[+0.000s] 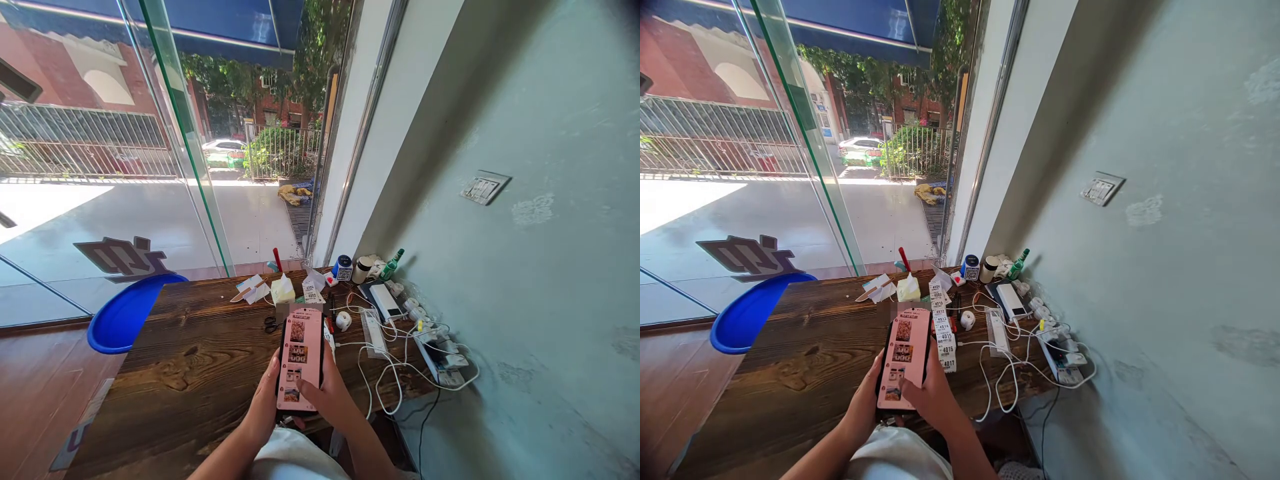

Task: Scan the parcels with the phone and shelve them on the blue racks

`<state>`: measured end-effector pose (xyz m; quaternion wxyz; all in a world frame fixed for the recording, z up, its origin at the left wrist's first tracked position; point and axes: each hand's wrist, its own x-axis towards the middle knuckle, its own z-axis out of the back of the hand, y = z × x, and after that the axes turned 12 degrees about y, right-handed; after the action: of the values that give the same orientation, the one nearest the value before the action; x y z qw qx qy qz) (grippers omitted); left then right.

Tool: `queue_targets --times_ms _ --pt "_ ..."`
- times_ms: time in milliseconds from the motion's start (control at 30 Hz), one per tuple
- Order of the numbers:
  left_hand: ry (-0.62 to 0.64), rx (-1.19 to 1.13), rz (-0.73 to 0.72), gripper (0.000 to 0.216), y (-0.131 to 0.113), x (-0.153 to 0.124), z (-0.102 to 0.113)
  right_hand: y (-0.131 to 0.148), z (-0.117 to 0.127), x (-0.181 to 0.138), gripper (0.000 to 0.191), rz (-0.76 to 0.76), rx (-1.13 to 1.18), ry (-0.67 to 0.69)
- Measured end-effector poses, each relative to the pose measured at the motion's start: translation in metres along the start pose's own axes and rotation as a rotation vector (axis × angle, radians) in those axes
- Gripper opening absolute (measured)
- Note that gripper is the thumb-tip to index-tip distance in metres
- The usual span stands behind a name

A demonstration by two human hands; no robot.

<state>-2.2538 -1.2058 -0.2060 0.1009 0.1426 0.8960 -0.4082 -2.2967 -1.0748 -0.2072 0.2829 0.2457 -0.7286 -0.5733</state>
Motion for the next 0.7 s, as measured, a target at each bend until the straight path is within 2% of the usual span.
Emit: queue_targets --times_ms 167,200,333,400,467,500,533,633,700 --pt "-0.021 0.001 -0.004 0.093 0.0011 0.0008 0.0009 0.0039 -0.0017 0.0023 0.093 0.052 0.009 0.070" --pt "-0.017 0.009 -0.005 0.093 0.0010 0.0009 0.0010 0.0038 -0.0015 0.0028 0.089 0.037 0.032 0.065" --pt "-0.015 0.032 -0.013 0.094 0.0006 0.0018 0.0014 -0.0002 0.0000 0.0042 0.051 0.031 -0.012 -0.075" --pt "-0.018 0.030 -0.013 0.091 0.0011 0.0022 0.0018 -0.0014 -0.0005 0.0044 0.058 0.060 -0.037 -0.059" --pt "-0.020 0.027 -0.015 0.087 0.0015 0.0023 0.0021 -0.0007 -0.0018 0.0041 0.082 0.077 -0.005 0.007" --pt "-0.021 0.028 -0.020 0.085 0.0016 0.0023 0.0022 0.0002 -0.0024 0.0039 0.087 0.075 0.011 0.021" --pt "-0.022 0.030 -0.025 0.084 0.0018 0.0024 0.0022 0.0009 -0.0028 0.0037 0.084 0.064 0.015 0.014" --pt "-0.014 0.032 -0.029 0.086 0.0017 0.0030 0.0024 0.0006 -0.0026 0.0038 0.053 0.025 -0.031 -0.050" --pt "-0.011 0.025 -0.025 0.088 0.0012 0.0032 0.0022 -0.0026 -0.0018 0.0042 0.055 0.035 -0.040 -0.035"
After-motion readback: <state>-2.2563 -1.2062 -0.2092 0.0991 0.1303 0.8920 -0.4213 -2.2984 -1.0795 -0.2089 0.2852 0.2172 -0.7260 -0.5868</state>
